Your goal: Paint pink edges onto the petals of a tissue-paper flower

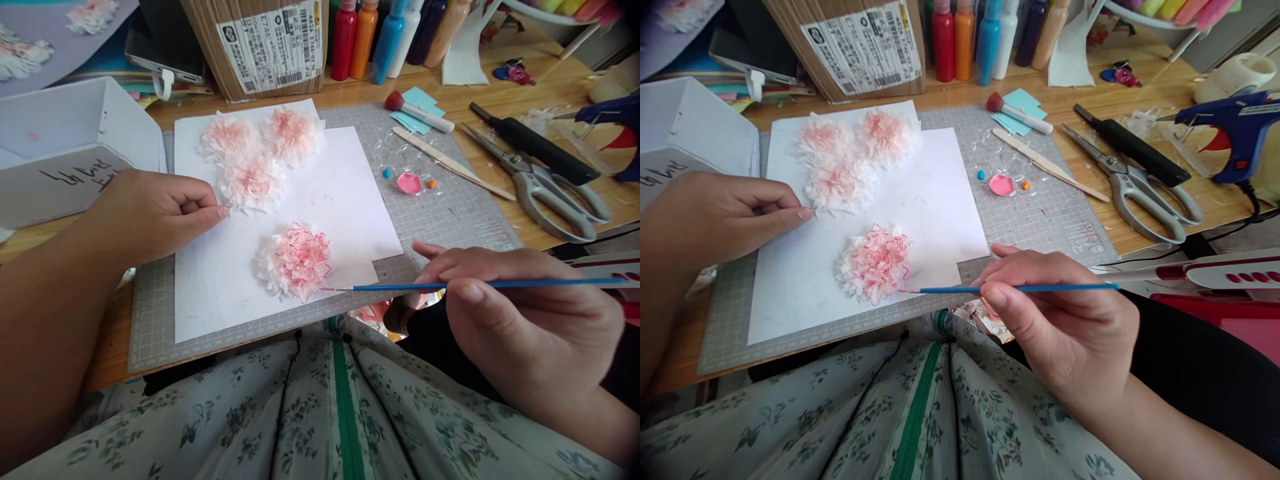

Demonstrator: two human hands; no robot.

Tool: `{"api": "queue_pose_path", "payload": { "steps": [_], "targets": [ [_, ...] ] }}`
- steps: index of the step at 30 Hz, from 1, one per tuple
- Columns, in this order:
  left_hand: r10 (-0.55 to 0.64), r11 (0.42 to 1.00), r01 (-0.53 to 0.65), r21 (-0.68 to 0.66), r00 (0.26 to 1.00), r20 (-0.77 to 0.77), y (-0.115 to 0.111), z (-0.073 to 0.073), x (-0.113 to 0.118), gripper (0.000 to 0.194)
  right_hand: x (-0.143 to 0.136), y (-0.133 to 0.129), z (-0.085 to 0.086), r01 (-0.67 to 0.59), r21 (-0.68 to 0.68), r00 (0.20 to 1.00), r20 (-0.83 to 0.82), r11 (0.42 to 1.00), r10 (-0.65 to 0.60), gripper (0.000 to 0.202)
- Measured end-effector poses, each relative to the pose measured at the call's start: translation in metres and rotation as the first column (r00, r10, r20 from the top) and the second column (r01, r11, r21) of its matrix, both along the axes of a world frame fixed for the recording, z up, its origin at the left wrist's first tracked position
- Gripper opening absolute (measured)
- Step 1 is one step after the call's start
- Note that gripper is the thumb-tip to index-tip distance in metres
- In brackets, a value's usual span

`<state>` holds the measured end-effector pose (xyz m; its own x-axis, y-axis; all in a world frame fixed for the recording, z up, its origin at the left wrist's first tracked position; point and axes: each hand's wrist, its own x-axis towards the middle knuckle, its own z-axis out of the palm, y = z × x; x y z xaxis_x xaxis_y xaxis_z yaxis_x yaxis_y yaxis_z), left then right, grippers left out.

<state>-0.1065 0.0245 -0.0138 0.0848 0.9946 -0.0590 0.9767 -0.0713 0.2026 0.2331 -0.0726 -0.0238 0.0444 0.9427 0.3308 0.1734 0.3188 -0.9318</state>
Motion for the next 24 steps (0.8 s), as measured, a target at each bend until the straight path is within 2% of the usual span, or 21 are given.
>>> {"api": "queue_pose_path", "payload": {
  "steps": [3,5,10,24],
  "targets": [
    [0.006,1.000,-0.006,0.002,1.000,-0.004,-0.0002,-0.0003,0.0015,0.046,0.0011,-0.0034,0.0071,-0.067,0.048,0.987,0.150,0.997,0.059,0.027],
    [0.004,1.000,-0.004,-0.009,1.000,-0.007,0.0000,-0.0006,0.0015,0.046,0.0010,-0.0032,0.0097,-0.093,0.049,0.981,0.177,0.995,0.083,0.028],
    [0.001,1.000,-0.002,-0.023,1.000,-0.025,0.0013,-0.0013,-0.0017,0.045,-0.0003,-0.0008,0.0082,-0.118,0.071,0.981,0.162,0.991,0.105,0.029],
    [-0.006,1.000,0.005,-0.030,0.999,-0.044,0.0013,-0.0024,-0.0050,0.044,-0.0030,-0.0012,0.0040,-0.059,0.071,0.994,0.093,0.996,0.052,0.023]
  ]
}}
